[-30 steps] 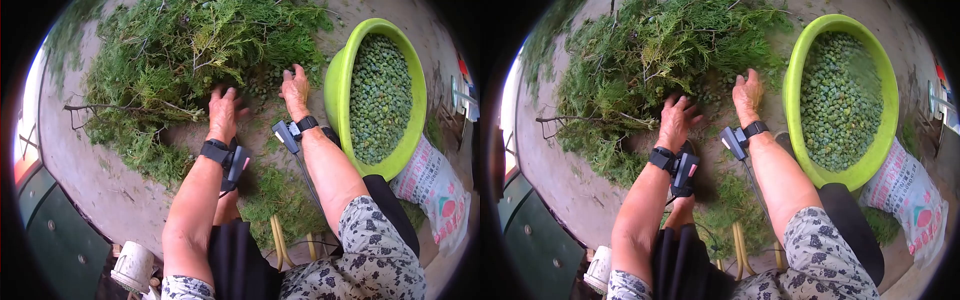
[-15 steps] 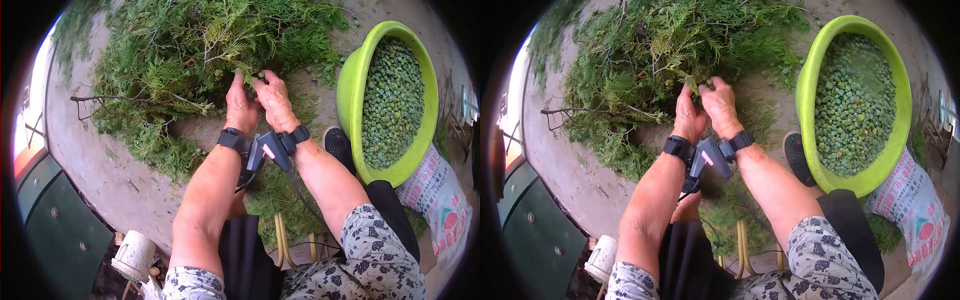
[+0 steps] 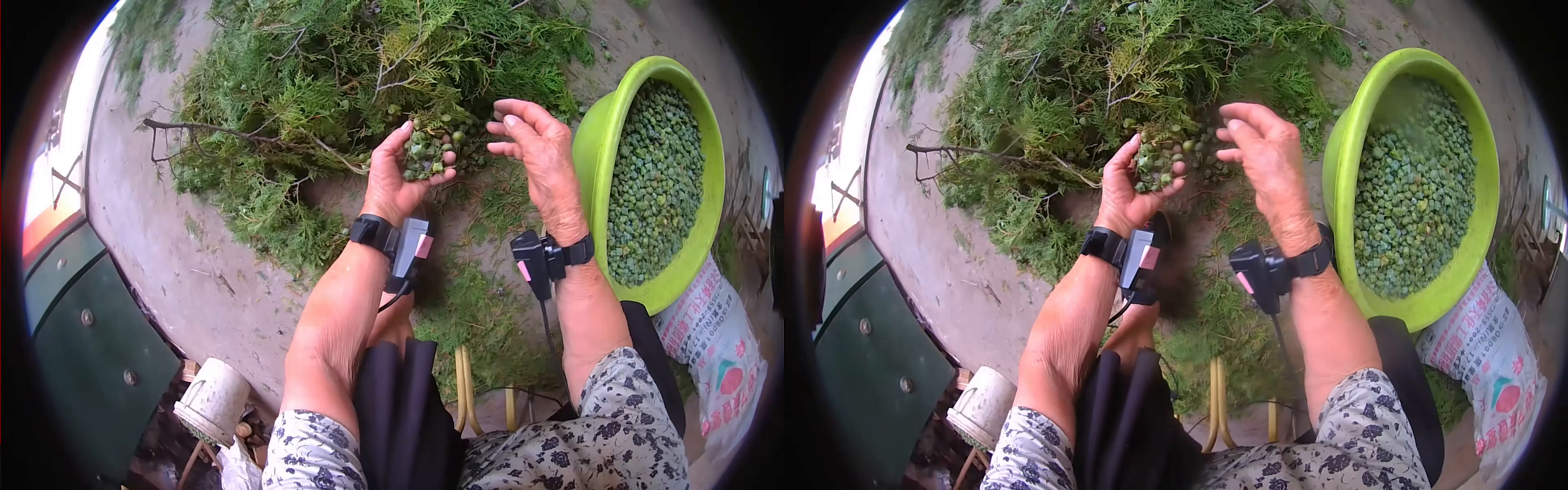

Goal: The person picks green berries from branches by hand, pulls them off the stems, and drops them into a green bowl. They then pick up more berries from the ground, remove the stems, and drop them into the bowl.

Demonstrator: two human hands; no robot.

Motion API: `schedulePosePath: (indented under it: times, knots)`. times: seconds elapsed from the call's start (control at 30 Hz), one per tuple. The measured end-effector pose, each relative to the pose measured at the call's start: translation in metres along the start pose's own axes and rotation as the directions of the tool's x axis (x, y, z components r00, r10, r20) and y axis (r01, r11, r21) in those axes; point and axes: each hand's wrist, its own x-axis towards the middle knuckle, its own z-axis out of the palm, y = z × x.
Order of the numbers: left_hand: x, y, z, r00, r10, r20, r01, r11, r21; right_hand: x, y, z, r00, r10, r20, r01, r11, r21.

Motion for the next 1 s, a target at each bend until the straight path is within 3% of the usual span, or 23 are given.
schedulePosePath:
  times: [0.1,0.13,0.23,0.37,0.53,0.63,0.67,0.7,0.77,0.8,0.9,1.0]
  knots:
    - [-0.009,0.007,-0.003,0.989,-0.02,0.147,0.029,0.998,-0.061,0.001,0.006,-0.018,0.996,0.087,-0.002,-0.087,0.996,0.032]
    - [-0.012,0.009,-0.002,0.991,-0.024,0.133,0.033,0.997,-0.064,0.003,0.007,-0.019,0.994,0.11,0.012,-0.111,0.993,0.047]
    - [-0.03,0.016,0.008,0.955,-0.017,0.296,0.052,0.993,-0.11,-0.003,0.001,-0.013,0.991,0.103,0.088,-0.102,0.995,-0.018]
    - [-0.058,0.02,0.029,0.927,-0.014,0.374,0.061,0.992,-0.115,-0.012,-0.029,0.028,0.96,0.03,0.279,-0.063,0.992,0.11]
    - [-0.096,0.028,0.068,0.929,0.007,0.369,0.031,0.995,-0.097,-0.027,-0.094,0.05,0.881,0.058,0.469,-0.071,0.997,0.011]
    - [-0.125,0.033,0.088,0.933,0.072,0.353,-0.029,0.992,-0.125,-0.052,-0.122,0.065,0.841,-0.177,0.511,0.244,0.967,-0.068]
    - [-0.137,0.033,0.096,0.936,0.088,0.342,-0.047,0.991,-0.127,-0.064,-0.135,0.067,0.855,-0.177,0.488,0.266,0.957,-0.117]
    - [-0.15,0.033,0.104,0.945,0.105,0.311,-0.069,0.99,-0.125,-0.072,-0.141,0.069,0.817,-0.314,0.483,0.452,0.869,-0.2]
    - [-0.178,0.033,0.12,0.956,0.149,0.252,-0.121,0.985,-0.125,-0.086,-0.154,0.074,0.658,-0.556,0.508,0.747,0.567,-0.346]
    - [-0.192,0.031,0.127,0.959,0.165,0.23,-0.143,0.984,-0.107,-0.102,-0.166,0.078,0.684,-0.543,0.487,0.72,0.61,-0.331]
    - [-0.232,0.027,0.135,0.939,0.144,0.312,-0.12,0.988,-0.096,-0.142,-0.195,0.085,0.628,-0.6,0.496,0.778,0.51,-0.367]
    - [-0.27,0.016,0.148,0.926,0.19,0.326,-0.152,0.979,-0.139,-0.184,-0.218,0.095,0.621,-0.651,0.436,0.783,0.54,-0.308]
